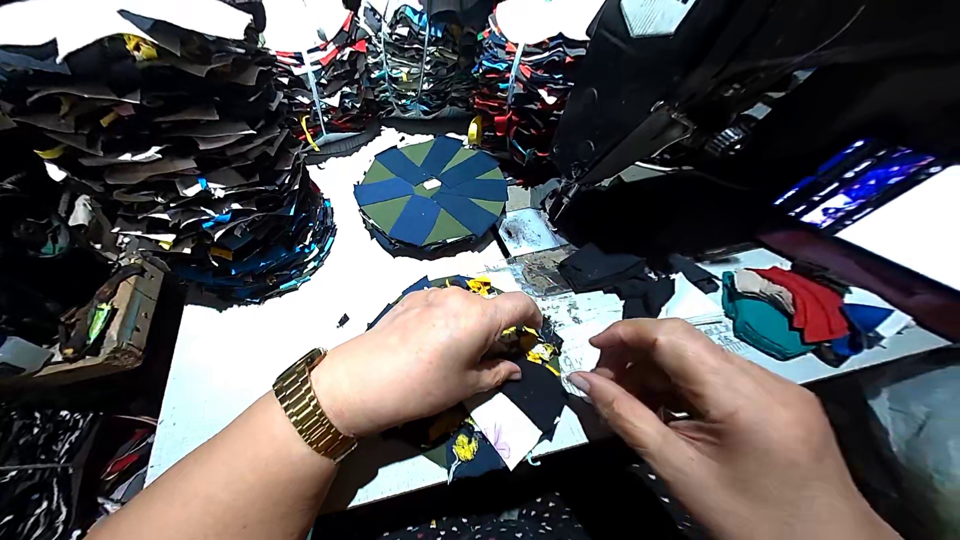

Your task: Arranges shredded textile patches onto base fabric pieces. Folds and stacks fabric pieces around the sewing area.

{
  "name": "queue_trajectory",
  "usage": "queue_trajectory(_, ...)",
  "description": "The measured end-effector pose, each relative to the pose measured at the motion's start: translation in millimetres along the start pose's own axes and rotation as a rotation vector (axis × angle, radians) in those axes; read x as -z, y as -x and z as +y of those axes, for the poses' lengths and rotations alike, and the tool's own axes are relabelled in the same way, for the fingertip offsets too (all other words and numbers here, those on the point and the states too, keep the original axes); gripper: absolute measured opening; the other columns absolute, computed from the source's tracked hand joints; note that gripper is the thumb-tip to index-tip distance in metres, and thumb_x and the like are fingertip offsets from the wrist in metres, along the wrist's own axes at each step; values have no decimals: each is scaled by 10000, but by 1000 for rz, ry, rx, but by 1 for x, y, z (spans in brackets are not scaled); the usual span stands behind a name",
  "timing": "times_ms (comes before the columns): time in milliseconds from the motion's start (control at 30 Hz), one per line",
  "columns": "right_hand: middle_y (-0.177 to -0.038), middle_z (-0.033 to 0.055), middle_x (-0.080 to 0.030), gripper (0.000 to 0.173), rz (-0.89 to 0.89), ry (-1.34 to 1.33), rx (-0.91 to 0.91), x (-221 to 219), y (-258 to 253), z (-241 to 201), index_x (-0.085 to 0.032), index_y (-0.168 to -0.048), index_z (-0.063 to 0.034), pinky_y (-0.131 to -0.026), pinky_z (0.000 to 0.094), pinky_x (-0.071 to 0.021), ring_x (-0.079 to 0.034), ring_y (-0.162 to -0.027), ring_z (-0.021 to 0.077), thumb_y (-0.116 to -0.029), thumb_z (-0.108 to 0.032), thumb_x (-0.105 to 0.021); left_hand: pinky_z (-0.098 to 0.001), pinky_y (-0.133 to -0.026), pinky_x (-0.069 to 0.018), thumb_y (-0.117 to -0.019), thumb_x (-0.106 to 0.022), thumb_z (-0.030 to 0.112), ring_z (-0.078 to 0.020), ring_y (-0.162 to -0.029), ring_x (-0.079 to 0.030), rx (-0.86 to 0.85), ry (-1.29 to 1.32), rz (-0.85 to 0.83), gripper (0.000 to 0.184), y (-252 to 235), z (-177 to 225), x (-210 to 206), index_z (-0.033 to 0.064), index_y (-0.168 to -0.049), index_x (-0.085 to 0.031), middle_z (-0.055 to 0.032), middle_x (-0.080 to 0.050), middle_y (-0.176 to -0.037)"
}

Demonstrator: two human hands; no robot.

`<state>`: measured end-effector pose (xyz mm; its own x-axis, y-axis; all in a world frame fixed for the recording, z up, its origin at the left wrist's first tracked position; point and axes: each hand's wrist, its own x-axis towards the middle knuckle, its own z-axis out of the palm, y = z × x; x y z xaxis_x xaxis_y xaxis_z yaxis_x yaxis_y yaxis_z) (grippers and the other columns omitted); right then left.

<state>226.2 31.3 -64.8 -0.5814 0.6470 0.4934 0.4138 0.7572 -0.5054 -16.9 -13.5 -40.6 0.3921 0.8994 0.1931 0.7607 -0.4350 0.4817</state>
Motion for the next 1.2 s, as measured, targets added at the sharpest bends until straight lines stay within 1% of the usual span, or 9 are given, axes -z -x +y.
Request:
queue_trajectory(100,-947,-4,-657,142,-5,-21,120,3,0,-2,-728,-984,-108,-666,171,-546,-623,-792,22,-977,-209,-628,-253,-554,-489,-914,-765,253,-36,-576,-547,4,-4,-6,316,0,0,0,151,-1201,-684,93,-591,-667)
queue_trajectory(200,-1002,44,-677,173,-71,-28,244,-14,8,-1,-765,-1047,-125,-761,240,-555,-646,-913,107,-997,-176,-607,-260,-554,-499,-913,-763,262,-36,-571,-556,10,-10,-7,308,0,0,0,162,-1194,-684,97,-601,-667)
queue_trajectory(333,-1017,96,-697,206,-87,106,339,-34,19,0,-747,-1075,-89,-767,302,-562,-656,-949,222,-995,-113,-559,-246,-539,-485,-923,-740,296,-16,-565,-541,1,-72,-9,296,0,-3,0,195,-1194,-677,121,-583,-665)
queue_trajectory(433,-1114,131,-707,234,-117,100,350,-30,25,-1,-726,-1140,-68,-886,311,-556,-659,-1052,256,-1004,-78,-536,-251,-550,-496,-895,-754,284,-15,-586,-561,-16,-147,21,312,1,-5,3,207,-1188,-679,125,-604,-689)
queue_trajectory(533,-1223,148,-698,232,-206,-86,257,-5,26,3,-721,-1179,-70,-980,300,-551,-660,-1162,210,-1039,-86,-536,-255,-524,-472,-875,-756,252,-20,-558,-532,-12,-170,48,335,2,-6,5,211,-1200,-684,129,-574,-664)
queue_trajectory(700,-1094,45,-713,192,-67,-6,123,26,25,34,-781,-1019,-105,-836,189,-575,-673,-989,59,-993,-192,-612,-245,-532,-477,-920,-713,244,-21,-572,-527,-21,-125,144,324,1,-6,5,185,-1237,-678,117,-580,-689)
queue_trajectory(833,-1048,42,-709,206,-101,76,144,20,29,38,-775,-974,-113,-828,228,-555,-656,-966,100,-990,-259,-630,-242,-550,-491,-930,-699,208,-34,-595,-551,-18,-98,227,346,0,-7,4,146,-1268,-670,89,-616,-724)
queue_trajectory(967,-1002,37,-704,214,-92,139,186,16,28,37,-772,-933,-124,-757,255,-543,-647,-924,127,-991,-244,-605,-238,-543,-476,-952,-686,226,-35,-579,-525,-11,-64,230,352,0,-9,2,130,-1289,-658,84,-599,-711)
queue_trajectory(1200,-1042,13,-711,238,-102,73,118,20,26,38,-767,-926,-138,-808,252,-556,-657,-964,96,-1006,-251,-574,-229,-556,-484,-969,-666,224,-28,-593,-529,-37,5,202,354,0,-7,1,121,-1307,-646,85,-600,-724)
